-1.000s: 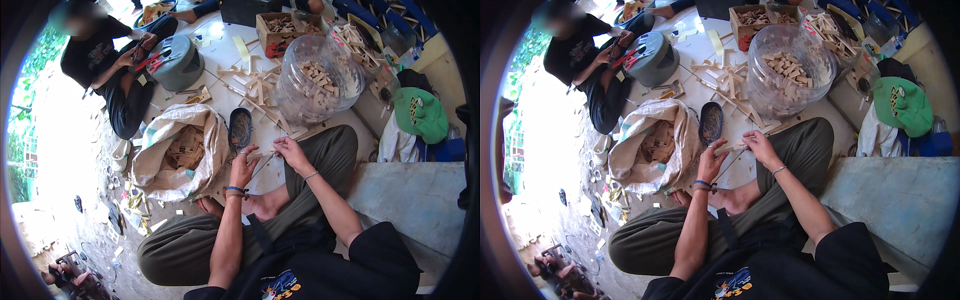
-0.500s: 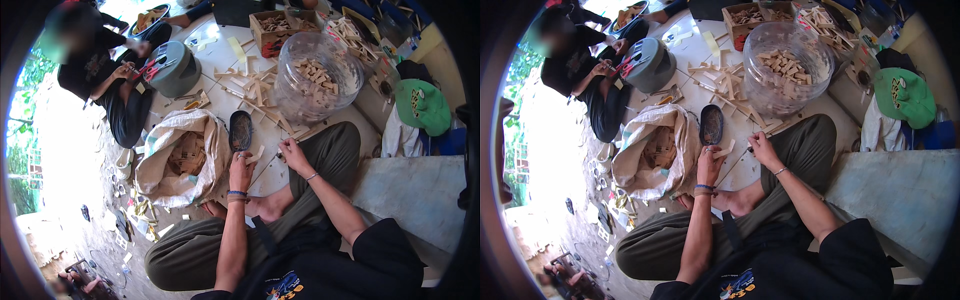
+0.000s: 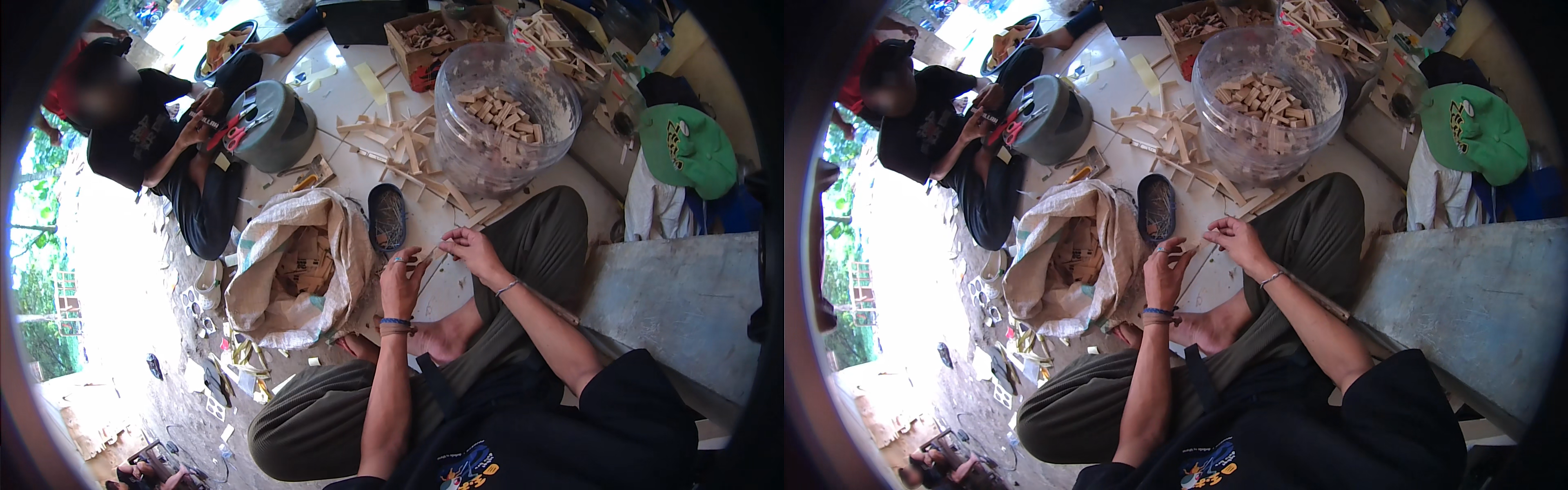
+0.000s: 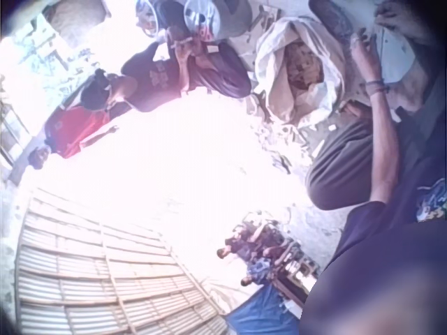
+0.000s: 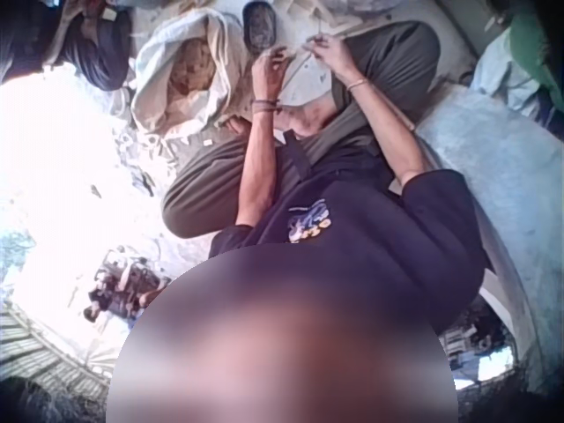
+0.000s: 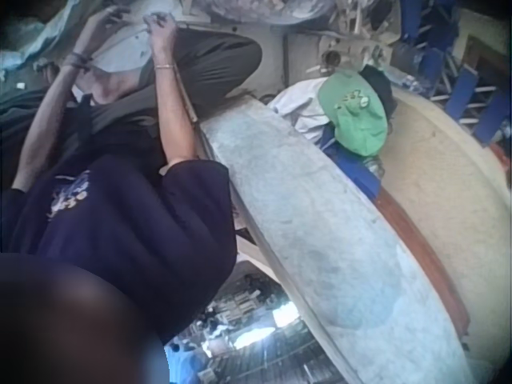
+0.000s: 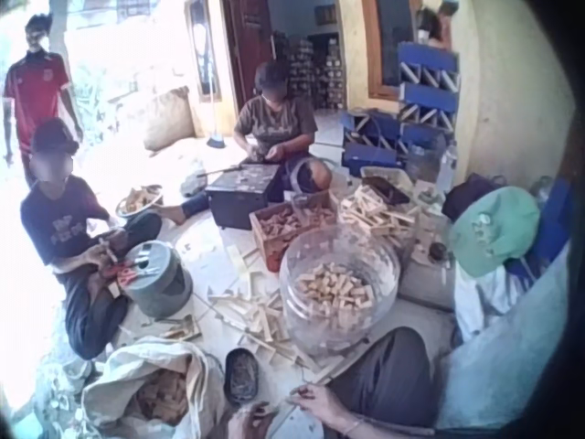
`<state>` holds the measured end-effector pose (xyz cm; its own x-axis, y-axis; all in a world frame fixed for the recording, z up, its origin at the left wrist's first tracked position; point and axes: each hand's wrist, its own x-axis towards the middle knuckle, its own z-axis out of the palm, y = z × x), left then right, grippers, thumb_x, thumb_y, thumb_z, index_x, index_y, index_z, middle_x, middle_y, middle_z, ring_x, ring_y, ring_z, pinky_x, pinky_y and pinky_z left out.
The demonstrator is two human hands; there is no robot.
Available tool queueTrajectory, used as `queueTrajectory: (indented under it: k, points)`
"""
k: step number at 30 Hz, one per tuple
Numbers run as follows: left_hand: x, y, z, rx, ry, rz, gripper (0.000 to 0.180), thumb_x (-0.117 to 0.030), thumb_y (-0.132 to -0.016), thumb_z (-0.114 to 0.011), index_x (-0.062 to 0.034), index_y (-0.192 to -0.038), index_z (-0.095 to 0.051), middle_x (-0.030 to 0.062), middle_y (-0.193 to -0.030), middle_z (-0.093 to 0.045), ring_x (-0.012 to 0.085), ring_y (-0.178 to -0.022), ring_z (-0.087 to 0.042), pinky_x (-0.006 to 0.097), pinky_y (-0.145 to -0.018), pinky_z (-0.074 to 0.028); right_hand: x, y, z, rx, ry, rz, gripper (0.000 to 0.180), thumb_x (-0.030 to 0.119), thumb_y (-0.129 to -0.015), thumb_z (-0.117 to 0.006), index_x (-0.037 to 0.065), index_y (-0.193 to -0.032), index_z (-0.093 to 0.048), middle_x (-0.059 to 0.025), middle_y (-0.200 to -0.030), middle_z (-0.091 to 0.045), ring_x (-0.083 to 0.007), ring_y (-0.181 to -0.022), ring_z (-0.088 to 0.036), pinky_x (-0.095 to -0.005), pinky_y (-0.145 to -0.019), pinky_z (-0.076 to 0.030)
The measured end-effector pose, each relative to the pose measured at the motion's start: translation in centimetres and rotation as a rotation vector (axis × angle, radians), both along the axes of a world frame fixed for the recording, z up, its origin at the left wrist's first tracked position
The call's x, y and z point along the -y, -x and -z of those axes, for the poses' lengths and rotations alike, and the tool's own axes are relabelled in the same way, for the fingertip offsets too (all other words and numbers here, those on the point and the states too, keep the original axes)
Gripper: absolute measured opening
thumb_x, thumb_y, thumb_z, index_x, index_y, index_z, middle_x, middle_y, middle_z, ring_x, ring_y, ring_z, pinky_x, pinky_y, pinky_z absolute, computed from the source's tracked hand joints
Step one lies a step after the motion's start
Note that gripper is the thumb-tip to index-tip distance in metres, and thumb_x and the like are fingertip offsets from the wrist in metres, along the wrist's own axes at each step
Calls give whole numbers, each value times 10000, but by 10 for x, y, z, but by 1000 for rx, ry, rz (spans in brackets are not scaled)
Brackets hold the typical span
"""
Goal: The person sits on the floor and repeatedly picks small wooden pieces from a sack, inserts a nail, and taps it with a hammer. They occasionally inspect the pieces and place them into a plastic container.
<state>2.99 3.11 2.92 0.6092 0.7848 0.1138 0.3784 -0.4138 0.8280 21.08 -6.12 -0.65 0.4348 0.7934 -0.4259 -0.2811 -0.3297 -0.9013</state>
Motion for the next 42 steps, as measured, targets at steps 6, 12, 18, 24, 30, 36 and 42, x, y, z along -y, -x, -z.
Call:
queueTrajectory:
  k: [6, 12, 18, 24, 30, 36, 42]
  points:
    - [-1, 1, 0, 16, 34, 11, 309, -133, -856, -862, -32, -1121, -738, 132, -1004, -768, 236, -844, -780, 342, -742, -597, -8, 12, -20, -23, -39, -20, 265, 153, -990, -755, 20, -1192, -647, -12, -951, -724, -52, -819, -608, -232, -701, -491]
    - [0, 1, 3, 52, 116, 1, 324, -125, -842, -870, -23, -1125, -750, 141, -1022, -777, 243, -867, -790, 343, -757, -602, -15, 17, -18, 126, -51, -16, 294, 170, -982, -761, 6, -1195, -642, -54, -972, -745, -107, -904, -681, -259, -770, -523]
    - [-3, 2, 5, 4, 112, 23, 365, -147, -833, -877, -23, -1153, -751, 153, -1018, -776, 257, -905, -790, 345, -770, -604, -15, 21, -17, 139, -45, -35, 291, 174, -999, -740, 25, -1222, -627, -25, -968, -746, -50, -851, -614, -217, -721, -459]
    - [-5, 3, 4, 18, 162, 34, 373, -153, -822, -879, -23, -1152, -766, 157, -1008, -780, 255, -921, -786, 350, -802, -604, -17, 19, -19, 222, -8, -49, 269, 164, -995, -744, 18, -1190, -630, -19, -924, -747, -43, -809, -601, -214, -690, -450]
    - [-4, 4, 4, 91, 226, 18, 385, -172, -826, -877, -17, -1161, -768, 169, -1015, -780, 266, -940, -781, 354, -818, -603, -18, 15, -25, 263, 15, -83, 254, 163, -991, -753, 27, -1169, -635, 0, -890, -729, -28, -758, -568, -212, -646, -431]
    - [-5, 5, 8, 126, 264, 11, 402, -203, -822, -882, -25, -1165, -772, 183, -1025, -777, 299, -945, -777, 376, -806, -599, -20, 14, -28, 231, 41, -93, 259, 181, -995, -755, 27, -1165, -636, 9, -882, -723, -23, -720, -544, -208, -632, -422]
    - [-4, 6, 14, 134, 258, -3, 386, -240, -816, -870, -56, -1145, -786, 193, -953, -760, 344, -872, -752, 413, -770, -588, -20, 11, -33, 237, 44, -136, 273, 202, -1000, -757, 29, -1169, -631, 10, -895, -723, -21, -726, -550, -203, -636, -425]
